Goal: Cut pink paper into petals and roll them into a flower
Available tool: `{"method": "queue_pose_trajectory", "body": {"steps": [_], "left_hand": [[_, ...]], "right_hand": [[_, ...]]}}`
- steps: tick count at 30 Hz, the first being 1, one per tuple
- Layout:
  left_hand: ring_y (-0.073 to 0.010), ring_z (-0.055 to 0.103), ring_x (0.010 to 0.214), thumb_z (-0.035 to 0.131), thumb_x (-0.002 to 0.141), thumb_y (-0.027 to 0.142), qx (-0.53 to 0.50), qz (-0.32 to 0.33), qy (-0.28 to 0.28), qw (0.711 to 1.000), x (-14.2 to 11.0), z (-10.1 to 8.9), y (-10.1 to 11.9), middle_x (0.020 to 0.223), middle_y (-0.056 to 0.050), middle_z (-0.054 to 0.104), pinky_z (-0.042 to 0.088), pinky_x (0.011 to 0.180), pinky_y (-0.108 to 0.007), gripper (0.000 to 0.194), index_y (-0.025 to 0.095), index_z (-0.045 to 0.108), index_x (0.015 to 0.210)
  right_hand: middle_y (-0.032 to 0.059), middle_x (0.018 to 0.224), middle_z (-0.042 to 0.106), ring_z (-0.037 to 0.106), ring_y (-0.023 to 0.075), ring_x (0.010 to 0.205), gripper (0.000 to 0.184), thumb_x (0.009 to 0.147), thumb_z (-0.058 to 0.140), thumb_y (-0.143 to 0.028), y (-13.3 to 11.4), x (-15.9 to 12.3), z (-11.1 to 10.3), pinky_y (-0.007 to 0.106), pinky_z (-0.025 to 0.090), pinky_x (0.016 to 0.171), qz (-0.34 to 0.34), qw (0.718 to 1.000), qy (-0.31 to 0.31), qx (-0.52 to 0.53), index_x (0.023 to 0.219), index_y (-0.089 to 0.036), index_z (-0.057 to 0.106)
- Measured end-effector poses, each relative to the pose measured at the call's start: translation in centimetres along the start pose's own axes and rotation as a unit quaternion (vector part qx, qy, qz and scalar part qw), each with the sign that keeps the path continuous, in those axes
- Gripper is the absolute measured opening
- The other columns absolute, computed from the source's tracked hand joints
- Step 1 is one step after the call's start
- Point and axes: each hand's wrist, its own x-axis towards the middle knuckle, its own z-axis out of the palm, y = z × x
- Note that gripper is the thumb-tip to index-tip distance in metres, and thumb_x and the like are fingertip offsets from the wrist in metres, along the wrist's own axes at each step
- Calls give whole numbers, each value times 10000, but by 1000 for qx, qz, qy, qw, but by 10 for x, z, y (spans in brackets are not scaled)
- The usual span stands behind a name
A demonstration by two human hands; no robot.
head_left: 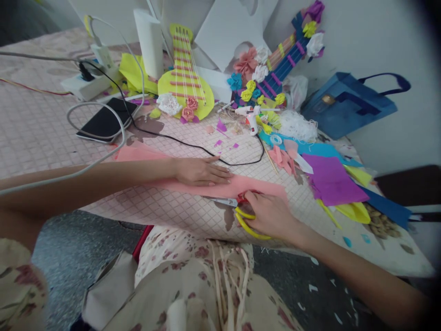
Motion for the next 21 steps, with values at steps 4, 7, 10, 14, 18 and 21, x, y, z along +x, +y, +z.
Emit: {"method": "queue_pose_trajectory", "body": {"steps": [4,7,10,14,18,21], "left_hand": [[-151,220,1382,303,941,303,-17,-10,-6,1000,2,1,0,1482,2,300,-114,1120,-384,487,294,271,1427],[-156,222,1382,313,936,302,-21,-4,1,1000,1,2,-2,1480,6,304,-120,1118,-382,488,303,281,1423],[-162,223,1381,323,931,307,-21,6,13,1000,0,3,-4,1479,-1,307,-113,1119,-384,492,299,288,1422],[-157,215,1383,317,932,326,-35,-11,5,999,0,3,-2,1477,4,314,-109,1119,-380,480,302,312,1412],[-168,221,1382,322,931,326,-37,-26,5,999,1,-2,1,1473,-6,324,-72,1129,-388,468,274,362,1394],[-160,198,1389,306,934,325,-21,-34,7,999,-2,-6,3,1483,-10,300,-75,1131,-373,473,258,354,1400]], "right_hand": [[90,815,677,641,253,741,423,777,537,-533,1,0,0,289,323,554,-6,1000,-2,-8,956,-152,509],[79,795,678,642,246,716,401,781,547,-506,3,-1,2,286,308,537,-12,1000,-5,-10,967,-153,507],[74,761,678,643,247,704,370,773,571,-467,6,-3,5,280,297,529,-16,1000,-4,-22,970,-158,511],[62,755,680,645,244,711,331,783,565,-423,6,-4,5,277,310,542,-13,1000,4,-24,988,-168,516],[76,837,679,641,254,803,336,765,576,-414,2,-4,0,292,357,600,-11,1000,11,-4,978,-160,523],[87,854,674,636,257,813,370,755,582,-432,-1,-3,-3,305,375,629,-5,1000,3,2,985,-148,529]]}}
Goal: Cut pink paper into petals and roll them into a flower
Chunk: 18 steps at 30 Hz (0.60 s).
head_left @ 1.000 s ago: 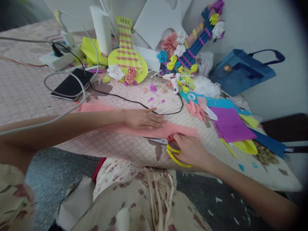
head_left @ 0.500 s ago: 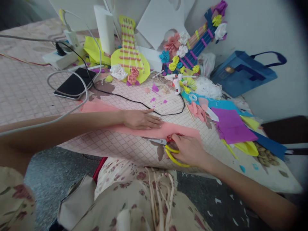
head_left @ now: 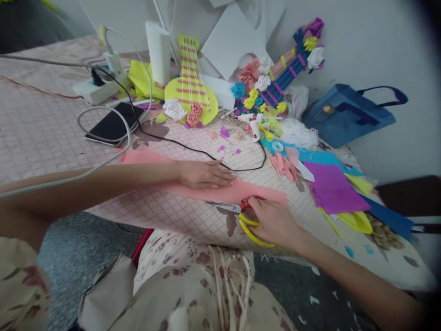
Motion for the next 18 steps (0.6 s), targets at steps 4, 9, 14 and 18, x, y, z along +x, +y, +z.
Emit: {"method": "queue_pose_trajectory", "body": {"steps": [4,9,14,18], "left_hand": [[-151,183,1393,293,936,319,31,6,5,999,-8,-3,0,1487,-13,292,-113,1121,-375,484,252,322,1414],[-150,179,1393,308,934,301,11,-17,-22,1000,-12,-1,0,1487,-13,288,-118,1117,-380,482,259,320,1414],[-161,265,1364,362,919,286,-15,-4,19,1000,-12,2,-1,1451,-12,363,-62,1130,-387,469,289,367,1388],[-166,281,1357,379,914,292,-28,12,34,999,-13,2,-3,1442,-7,378,-57,1131,-389,476,313,356,1389]], "right_hand": [[85,856,672,637,255,802,355,788,537,-449,-2,3,-2,308,374,625,7,1000,1,0,987,-155,533],[73,812,672,639,242,749,337,795,523,-462,-7,9,-2,298,355,583,0,1000,2,10,943,-159,528],[76,819,672,639,242,769,335,772,580,-448,-9,13,-2,293,360,582,-16,1000,1,16,923,-154,520],[79,804,669,643,250,743,338,780,590,-436,-6,12,-1,291,349,549,-28,1000,-10,-1,941,-149,517]]}}
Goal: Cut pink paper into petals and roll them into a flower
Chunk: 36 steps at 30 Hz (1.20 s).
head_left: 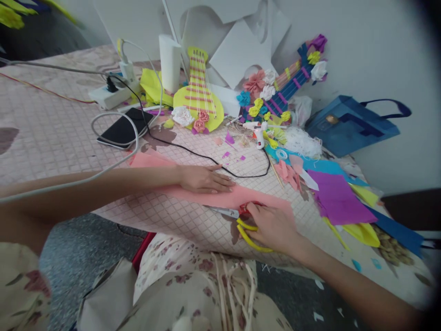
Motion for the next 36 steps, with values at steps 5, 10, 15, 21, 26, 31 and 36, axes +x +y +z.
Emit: {"method": "queue_pose_trajectory", "body": {"steps": [5,10,15,21,26,31,36], "left_hand": [[-160,306,1344,392,911,287,-7,6,14,1000,-1,1,-1,1426,-8,403,-42,1132,-375,471,321,373,1380],[-165,302,1347,374,917,287,9,11,17,1000,-1,2,0,1433,-23,391,-42,1130,-379,470,298,368,1387],[-159,263,1366,323,932,311,14,-1,-2,1000,-1,2,1,1453,-30,359,-84,1122,-374,470,278,346,1400],[-157,249,1372,332,927,291,14,-7,-18,1000,0,4,-1,1463,-12,337,-103,1117,-378,471,286,349,1398],[-160,307,1347,375,915,287,2,14,19,1000,-1,4,-2,1427,-18,402,-61,1126,-378,462,302,387,1376],[-151,321,1338,400,907,285,-9,7,23,1000,-1,4,-2,1420,3,413,-48,1130,-363,460,327,396,1365],[-160,299,1350,366,919,288,-2,12,16,1000,-2,4,-2,1438,-17,384,-74,1125,-380,460,299,381,1379]], "right_hand": [[89,834,668,641,252,762,308,785,583,-405,2,-2,1,295,362,566,-5,1000,1,-4,948,-152,520],[90,848,661,629,263,825,328,751,608,-417,0,-2,-3,314,388,641,13,1000,3,10,930,-157,517],[76,825,658,629,247,789,286,790,554,-413,-7,4,-6,307,373,612,14,1000,8,10,921,-163,506],[84,842,657,629,245,789,292,777,566,-426,-11,10,-5,298,366,596,1,1000,11,-4,895,-168,498],[94,831,652,635,251,764,313,768,588,-415,-9,10,-4,291,352,555,-15,999,12,-31,921,-159,492],[81,762,653,642,252,700,290,783,575,-403,-9,9,-5,287,316,506,-7,999,-10,-47,914,-156,497],[87,861,663,636,249,814,279,792,556,-395,-13,7,-8,304,380,617,2,1000,-3,-7,928,-157,505]]}}
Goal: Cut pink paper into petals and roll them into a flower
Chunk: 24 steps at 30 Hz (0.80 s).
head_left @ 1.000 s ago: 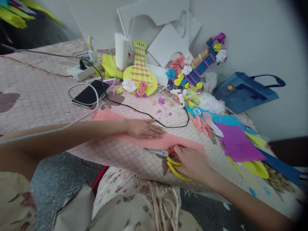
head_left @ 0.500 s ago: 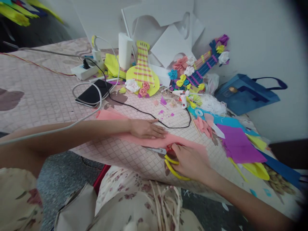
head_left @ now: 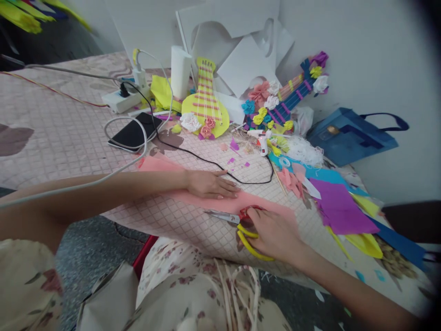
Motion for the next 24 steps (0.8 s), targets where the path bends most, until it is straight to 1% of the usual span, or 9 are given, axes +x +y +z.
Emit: {"method": "queue_pose_trajectory", "body": {"steps": [2,7,12,15,18,21,24], "left_hand": [[-160,314,1343,377,916,292,-8,-5,6,1000,0,0,1,1428,-12,403,-63,1128,-374,449,305,406,1364],[-148,336,1331,412,904,291,-25,-28,7,999,1,-1,3,1407,17,436,-30,1135,-356,431,337,447,1331],[-157,331,1335,384,911,283,-10,-4,13,1000,1,-1,2,1419,-4,418,-26,1135,-367,452,318,408,1361],[-164,312,1346,350,921,290,9,4,5,1000,1,0,1,1435,-18,392,-44,1131,-373,461,294,381,1381],[-156,277,1362,310,932,302,24,1,-15,1000,0,0,1,1456,-27,354,-90,1121,-366,474,271,340,1404],[-150,247,1373,300,935,311,23,-12,-34,999,1,-1,2,1468,-17,332,-117,1114,-362,476,277,327,1408],[-158,244,1374,314,935,304,17,-20,-34,999,1,-1,2,1465,-21,339,-103,1120,-375,471,276,339,1404]], "right_hand": [[89,861,661,631,248,812,286,788,555,-399,-2,0,0,309,383,632,5,1000,-1,3,931,-156,509],[101,848,660,628,251,785,270,794,530,-407,-7,5,-2,307,368,600,11,1000,-1,-7,895,-157,516],[103,847,660,630,252,769,262,799,520,-398,-10,10,-2,304,358,584,-1,1000,9,-22,904,-158,511],[97,817,659,635,245,743,236,793,540,-369,-7,10,-1,294,341,554,-11,999,12,-31,894,-159,504],[87,802,661,640,238,725,236,788,552,-362,-5,9,1,286,328,535,-12,999,13,-31,903,-162,501],[84,819,665,640,238,746,246,789,546,-379,-5,6,1,287,347,559,0,1000,15,-17,902,-165,505],[85,845,668,639,246,783,276,767,574,-389,-1,-3,3,297,382,604,13,1000,13,6,915,-162,521]]}}
